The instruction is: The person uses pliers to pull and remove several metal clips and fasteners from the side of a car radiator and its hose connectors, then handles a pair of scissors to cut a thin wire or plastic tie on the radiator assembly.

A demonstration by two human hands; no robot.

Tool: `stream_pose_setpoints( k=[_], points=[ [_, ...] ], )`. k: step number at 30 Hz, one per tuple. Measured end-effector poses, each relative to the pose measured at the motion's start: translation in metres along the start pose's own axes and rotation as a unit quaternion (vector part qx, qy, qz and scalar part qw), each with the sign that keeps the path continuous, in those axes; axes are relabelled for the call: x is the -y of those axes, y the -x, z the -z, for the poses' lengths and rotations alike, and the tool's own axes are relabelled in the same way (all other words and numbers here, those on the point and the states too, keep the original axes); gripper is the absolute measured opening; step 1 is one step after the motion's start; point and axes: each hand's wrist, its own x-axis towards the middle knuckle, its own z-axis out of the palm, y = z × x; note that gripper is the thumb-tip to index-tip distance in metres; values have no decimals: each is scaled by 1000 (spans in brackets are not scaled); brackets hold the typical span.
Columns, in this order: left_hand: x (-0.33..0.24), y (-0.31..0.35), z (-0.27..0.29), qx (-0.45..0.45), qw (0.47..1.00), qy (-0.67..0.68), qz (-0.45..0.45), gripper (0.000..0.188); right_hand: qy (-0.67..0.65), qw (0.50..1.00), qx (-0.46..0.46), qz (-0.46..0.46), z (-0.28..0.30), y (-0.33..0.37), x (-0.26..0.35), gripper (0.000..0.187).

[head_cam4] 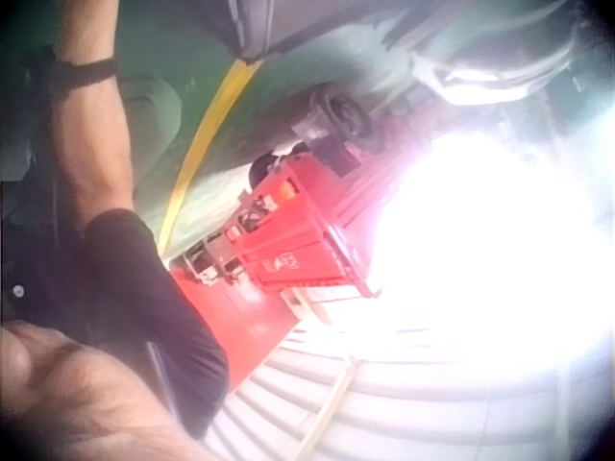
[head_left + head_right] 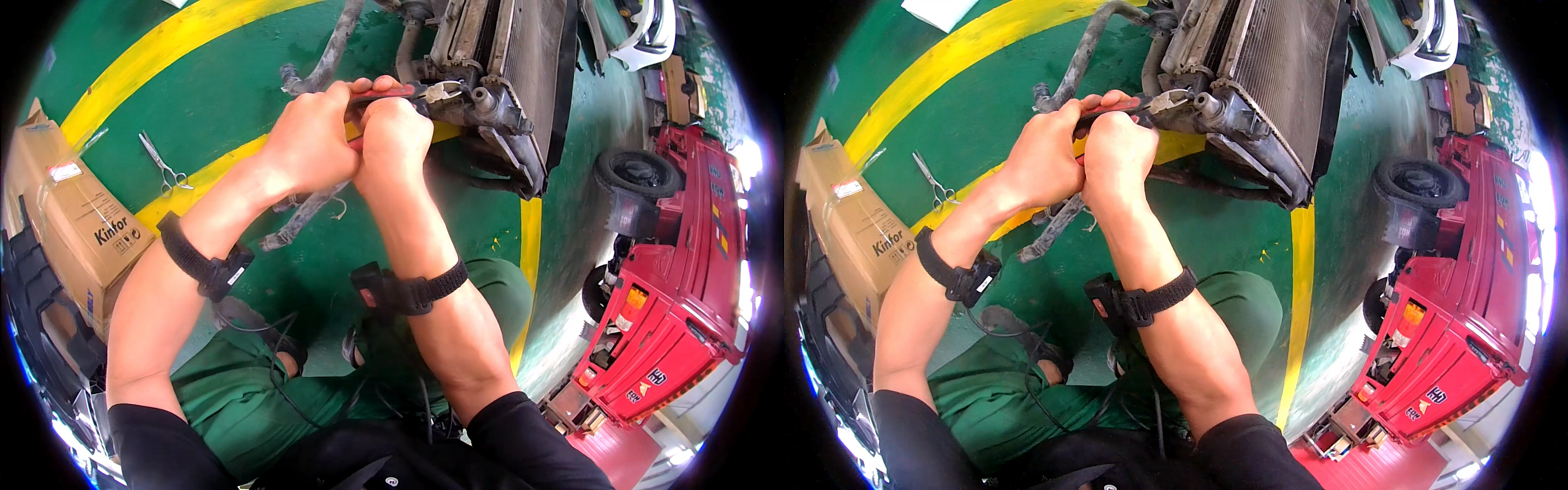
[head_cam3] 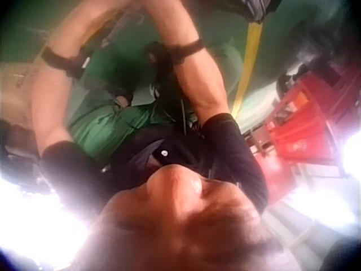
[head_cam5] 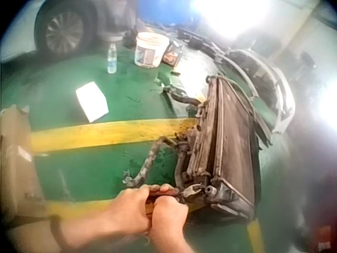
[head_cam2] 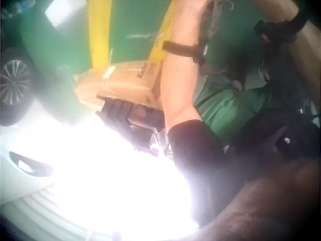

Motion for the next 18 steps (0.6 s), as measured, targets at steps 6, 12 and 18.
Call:
stream_pose_setpoints(
  k=[6,12,18],
  points=[
    [0,-3,-7,95,984,148,-5,42,-39,997,-67,25,-6,0,0,15],
    [-24,-11,-24,224,890,391,-74,42,370,901,-75,213,8,34,41,13],
    [-22,36,-33,266,849,399,224,43,449,885,32,119,37,38,12,24]
  ],
)
